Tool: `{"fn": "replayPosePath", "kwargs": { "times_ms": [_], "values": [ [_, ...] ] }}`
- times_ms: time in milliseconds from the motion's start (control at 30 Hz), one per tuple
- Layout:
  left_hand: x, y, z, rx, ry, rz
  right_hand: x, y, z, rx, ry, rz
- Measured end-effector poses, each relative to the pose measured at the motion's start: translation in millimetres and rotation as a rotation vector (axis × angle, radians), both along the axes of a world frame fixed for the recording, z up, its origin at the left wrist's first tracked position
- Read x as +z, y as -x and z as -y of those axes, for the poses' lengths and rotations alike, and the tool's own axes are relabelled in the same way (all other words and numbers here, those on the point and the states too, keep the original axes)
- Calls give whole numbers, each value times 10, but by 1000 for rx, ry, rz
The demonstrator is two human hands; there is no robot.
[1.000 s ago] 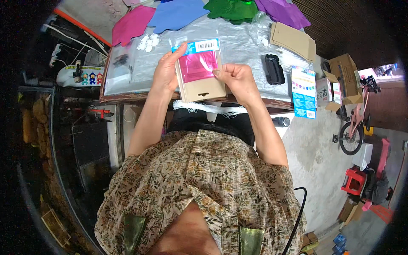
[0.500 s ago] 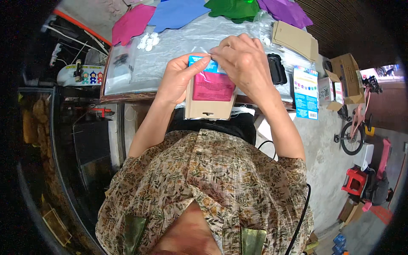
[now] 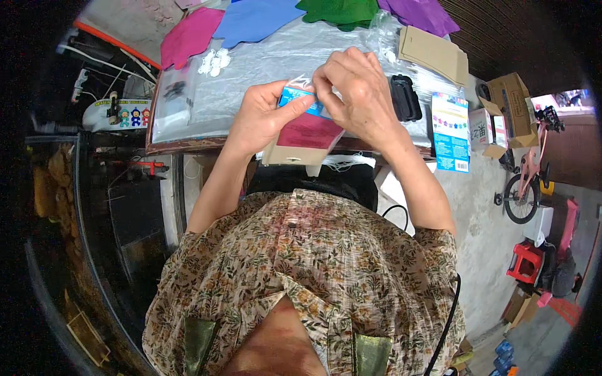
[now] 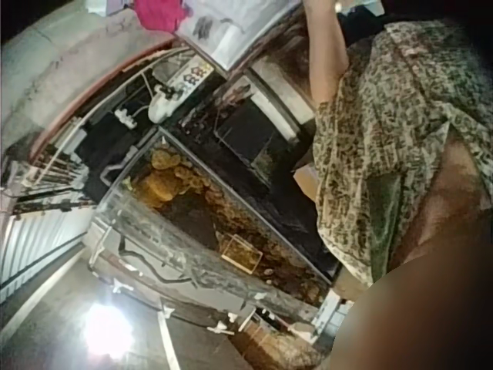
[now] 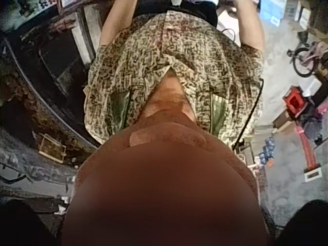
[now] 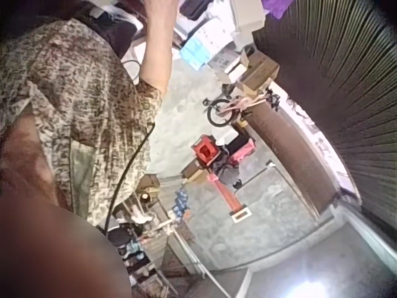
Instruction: Folding various colorful plastic or foil sheets and inserting them into cardboard envelopes for packaging.
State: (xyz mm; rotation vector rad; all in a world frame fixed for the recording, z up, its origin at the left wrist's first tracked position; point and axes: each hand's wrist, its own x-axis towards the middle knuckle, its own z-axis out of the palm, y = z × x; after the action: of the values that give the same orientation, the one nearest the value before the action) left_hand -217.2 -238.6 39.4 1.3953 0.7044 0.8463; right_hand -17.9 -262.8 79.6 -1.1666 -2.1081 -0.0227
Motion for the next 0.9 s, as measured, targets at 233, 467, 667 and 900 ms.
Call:
{"fn": "replayPosePath", "kwargs": {
  "times_ms": [233,467,667,900],
  "values": [
    [-160,-56,-357,-2,339,278,-234,-724,-98,-470,212,-759],
    [-487,161,-1067,20,559,211,-909,-4121,1221,-727,327,-624],
    [-710,437,-1278,9,502,111,-900,-3783,1711,-1503,680,505],
    [-733,302,-1431,-79,-184,-464,-483,-1961,571,-650,-96,-198]
  ]
}}
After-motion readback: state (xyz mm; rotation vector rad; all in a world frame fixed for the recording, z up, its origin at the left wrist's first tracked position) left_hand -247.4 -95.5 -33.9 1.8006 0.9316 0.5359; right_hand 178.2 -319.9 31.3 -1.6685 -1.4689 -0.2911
